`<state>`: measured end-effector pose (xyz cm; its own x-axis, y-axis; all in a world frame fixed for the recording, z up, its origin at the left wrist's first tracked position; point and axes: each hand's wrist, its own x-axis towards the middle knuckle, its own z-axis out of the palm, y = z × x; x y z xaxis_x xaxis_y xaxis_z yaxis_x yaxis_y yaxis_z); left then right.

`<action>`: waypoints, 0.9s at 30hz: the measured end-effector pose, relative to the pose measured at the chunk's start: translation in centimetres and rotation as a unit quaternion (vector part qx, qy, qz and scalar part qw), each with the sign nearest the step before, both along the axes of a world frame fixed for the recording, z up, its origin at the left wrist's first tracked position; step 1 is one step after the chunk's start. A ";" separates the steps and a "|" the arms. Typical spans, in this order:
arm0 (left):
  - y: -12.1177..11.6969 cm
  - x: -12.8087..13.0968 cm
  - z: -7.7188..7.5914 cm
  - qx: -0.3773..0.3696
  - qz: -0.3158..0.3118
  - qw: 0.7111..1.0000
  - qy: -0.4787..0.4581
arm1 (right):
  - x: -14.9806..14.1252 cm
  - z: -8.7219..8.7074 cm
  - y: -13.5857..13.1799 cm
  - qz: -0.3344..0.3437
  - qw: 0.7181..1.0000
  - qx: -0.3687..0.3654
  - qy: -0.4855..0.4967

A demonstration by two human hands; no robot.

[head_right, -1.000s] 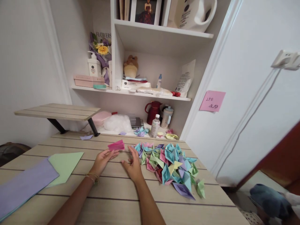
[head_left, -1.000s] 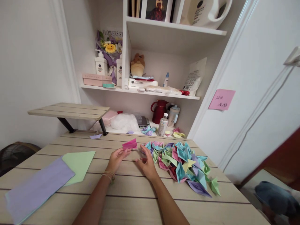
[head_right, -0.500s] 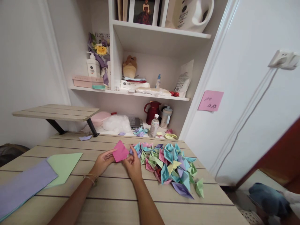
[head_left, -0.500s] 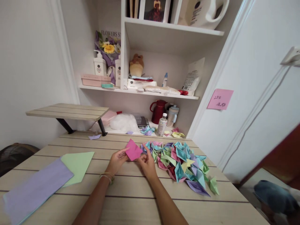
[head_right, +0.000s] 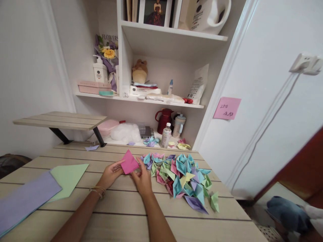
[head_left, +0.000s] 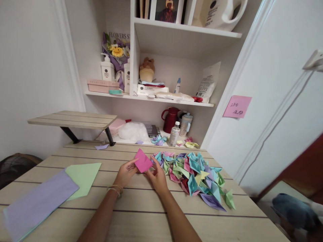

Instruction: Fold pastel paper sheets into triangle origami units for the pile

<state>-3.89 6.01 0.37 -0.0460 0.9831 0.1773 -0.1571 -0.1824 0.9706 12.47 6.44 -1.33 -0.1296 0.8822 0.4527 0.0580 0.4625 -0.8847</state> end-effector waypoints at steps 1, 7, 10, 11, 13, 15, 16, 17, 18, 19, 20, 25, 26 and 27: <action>0.0 0.0 0.0 -0.001 0.000 1.000 0.000 | 0.1 0.1 -0.1 0.005 1.000 0.017 -0.020; -0.2 -0.1 0.2 0.013 0.007 1.000 0.020 | 0.2 0.2 0.3 0.010 1.000 0.023 -0.012; -0.4 -0.1 0.3 0.018 0.010 0.999 0.045 | 0.2 0.0 0.7 -0.006 0.999 0.006 0.032; -0.5 -0.1 0.4 0.018 0.008 0.998 0.051 | 0.3 0.0 0.8 -0.012 0.999 0.009 0.043; -0.7 0.0 0.6 0.015 0.003 0.998 0.060 | 0.3 -0.1 0.9 -0.019 0.998 0.006 0.058; -0.7 0.1 0.7 0.009 0.003 0.998 0.070 | 0.3 0.0 0.8 -0.015 0.997 -0.019 0.072; -0.7 0.1 0.8 0.007 0.008 0.997 0.075 | 0.2 0.0 0.8 -0.010 0.996 -0.035 0.079; -0.6 0.1 0.8 0.006 0.015 0.997 0.078 | 0.2 0.0 0.7 -0.005 0.995 -0.049 0.084; -0.5 0.0 0.7 0.005 0.023 0.997 0.079 | 0.2 0.0 0.7 -0.001 0.994 -0.059 0.090; -0.4 0.0 0.7 0.003 0.029 0.997 0.074 | 0.2 0.0 0.6 0.005 0.993 -0.066 0.094; -0.3 0.0 0.6 0.000 0.032 0.997 0.064 | 0.2 0.1 0.6 0.011 0.993 -0.070 0.097; -0.3 -0.1 0.7 -0.036 -0.015 0.999 0.029 | 0.1 -0.1 0.7 0.027 0.991 -0.071 0.106; -0.3 0.0 0.7 -0.041 -0.023 0.998 0.036 | 0.0 -0.2 0.7 0.027 0.991 -0.070 0.110; -0.3 0.0 0.7 -0.042 -0.030 0.998 0.046 | 0.0 -0.3 0.7 0.028 0.990 -0.072 0.115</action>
